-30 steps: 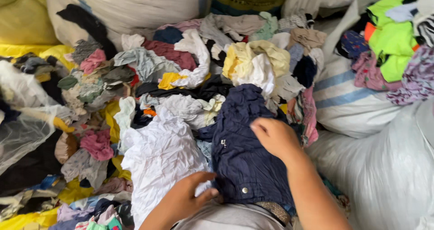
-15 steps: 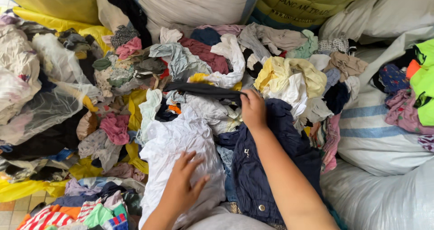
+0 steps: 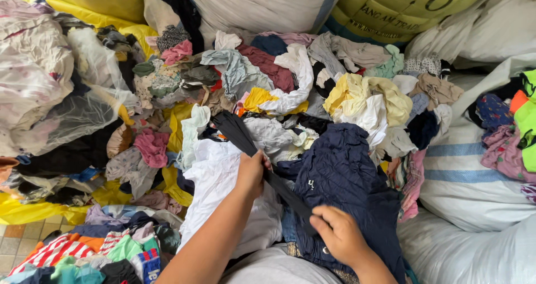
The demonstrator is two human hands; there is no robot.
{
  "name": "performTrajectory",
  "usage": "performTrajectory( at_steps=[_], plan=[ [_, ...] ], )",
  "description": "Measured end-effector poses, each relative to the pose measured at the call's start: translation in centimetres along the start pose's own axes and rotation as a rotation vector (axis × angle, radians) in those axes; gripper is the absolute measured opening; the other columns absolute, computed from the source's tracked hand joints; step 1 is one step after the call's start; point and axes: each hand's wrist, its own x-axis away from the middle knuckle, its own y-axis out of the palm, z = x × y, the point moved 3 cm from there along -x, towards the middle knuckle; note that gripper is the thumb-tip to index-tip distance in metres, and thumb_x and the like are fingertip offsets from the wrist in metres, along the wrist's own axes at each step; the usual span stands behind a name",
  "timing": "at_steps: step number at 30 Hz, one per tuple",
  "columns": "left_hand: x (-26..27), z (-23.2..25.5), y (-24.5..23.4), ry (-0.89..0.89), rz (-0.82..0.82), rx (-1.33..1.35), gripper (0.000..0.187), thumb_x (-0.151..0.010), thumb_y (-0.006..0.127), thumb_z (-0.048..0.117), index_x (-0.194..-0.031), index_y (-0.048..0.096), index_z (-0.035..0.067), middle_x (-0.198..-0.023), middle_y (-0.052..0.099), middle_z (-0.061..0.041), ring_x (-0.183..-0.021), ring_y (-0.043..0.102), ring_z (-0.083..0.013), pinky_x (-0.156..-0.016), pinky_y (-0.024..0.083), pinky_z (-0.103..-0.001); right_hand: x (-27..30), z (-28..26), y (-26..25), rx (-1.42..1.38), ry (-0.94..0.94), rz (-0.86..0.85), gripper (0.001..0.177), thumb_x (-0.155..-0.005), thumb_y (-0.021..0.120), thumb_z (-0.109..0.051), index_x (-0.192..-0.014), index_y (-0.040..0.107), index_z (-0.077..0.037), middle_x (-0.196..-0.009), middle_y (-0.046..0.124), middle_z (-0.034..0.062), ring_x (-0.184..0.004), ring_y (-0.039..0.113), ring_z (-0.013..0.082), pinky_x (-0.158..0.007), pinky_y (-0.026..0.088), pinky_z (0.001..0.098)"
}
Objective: The person sorts through a large pile of laundry by hand, picking up items such as shirts and pants, unfolding them, and placing them into separate organized stacks.
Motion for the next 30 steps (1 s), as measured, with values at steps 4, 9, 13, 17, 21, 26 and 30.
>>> performTrajectory(
  at_steps=[4,9,13,17,21,26,30],
  plan=[
    [3.0,-1.3,-1.6,-0.073,-0.230,-0.262,0.031,-0.099,0.062,0.018,-0.126,0.050,0.009,-0.103,0.064,-0.012,-0.081,0.069,-0.0215,-0.070,0.061,-0.034,-8.2,3.2,-2.3,0.014,0.099,0.301,0.010,-0.097,0.062,-0.017,-0.096,0.069,-0.010,-0.082,0.067,0.0119,-0.079,0.062,0.0316,-0.071,0.049,0.0441],
    [10.4,3.2,-2.6,0.228,-0.497,-0.907,0.038,-0.096,0.063,0.029,-0.131,0.064,0.013,-0.098,0.073,-0.003,-0.090,0.073,-0.0150,-0.079,0.057,-0.031,-20.2,5.7,-4.7,0.589,0.392,0.227,0.033,-0.102,0.053,-0.021,-0.133,0.064,-0.017,-0.124,0.063,0.0154,-0.114,0.058,0.0430,-0.090,0.048,0.0584],
    [9.3,2.6,-7.2,0.945,-0.244,-1.522,0.059,-0.089,0.070,0.041,-0.141,0.053,0.016,-0.145,0.044,-0.017,-0.131,0.045,-0.0406,-0.100,0.039,-0.059,-27.2,5.2,-3.0,0.587,0.160,0.266,0.039,-0.091,0.059,-0.008,-0.128,0.068,-0.015,-0.128,0.059,0.0130,-0.115,0.058,0.0394,-0.093,0.047,0.0553],
    [8.3,2.3,-8.2,0.988,-0.050,-1.826,0.077,-0.086,0.060,0.060,-0.153,0.044,0.027,-0.165,0.032,-0.012,-0.154,0.024,-0.0366,-0.112,0.026,-0.065,-31.9,6.2,-1.2,0.892,0.112,0.015,0.073,-0.095,0.044,0.009,-0.156,0.039,-0.031,-0.169,0.014,0.0159,-0.155,0.007,0.0417,-0.118,0.013,0.0687],
    [7.4,2.2,-7.6,0.990,-0.062,-1.818,0.076,-0.085,0.061,0.059,-0.151,0.047,0.025,-0.163,0.035,-0.013,-0.152,0.027,-0.0368,-0.111,0.027,-0.065,-32.0,7.4,-2.9,0.758,0.165,-0.013,0.028,-0.092,0.065,-0.014,-0.118,0.074,-0.013,-0.160,0.039,0.0153,-0.157,0.016,0.0385,-0.125,0.003,0.0667],
    [7.6,2.3,-5.3,0.780,-0.273,-1.542,0.076,-0.093,0.069,0.053,-0.149,0.044,0.009,-0.159,0.031,-0.027,-0.148,0.027,-0.0516,-0.110,0.018,-0.077,-23.1,1.6,-6.6,0.100,-0.113,0.354,0.018,-0.103,0.058,-0.020,-0.092,0.061,-0.006,-0.082,0.061,0.0082,-0.077,0.060,0.0244,-0.067,0.045,0.0381],
    [4.8,2.0,-0.2,0.316,-0.456,-0.723,0.090,-0.084,0.070,0.054,-0.154,0.037,0.009,-0.151,0.055,-0.017,-0.139,0.056,-0.0276,-0.115,0.043,-0.040,-12.4,-3.3,-3.6,0.199,-0.248,0.278,0.017,-0.095,0.070,-0.019,-0.088,0.066,-0.004,-0.081,0.061,0.0136,-0.078,0.059,0.0313,-0.073,0.045,0.0439]
  ],
)
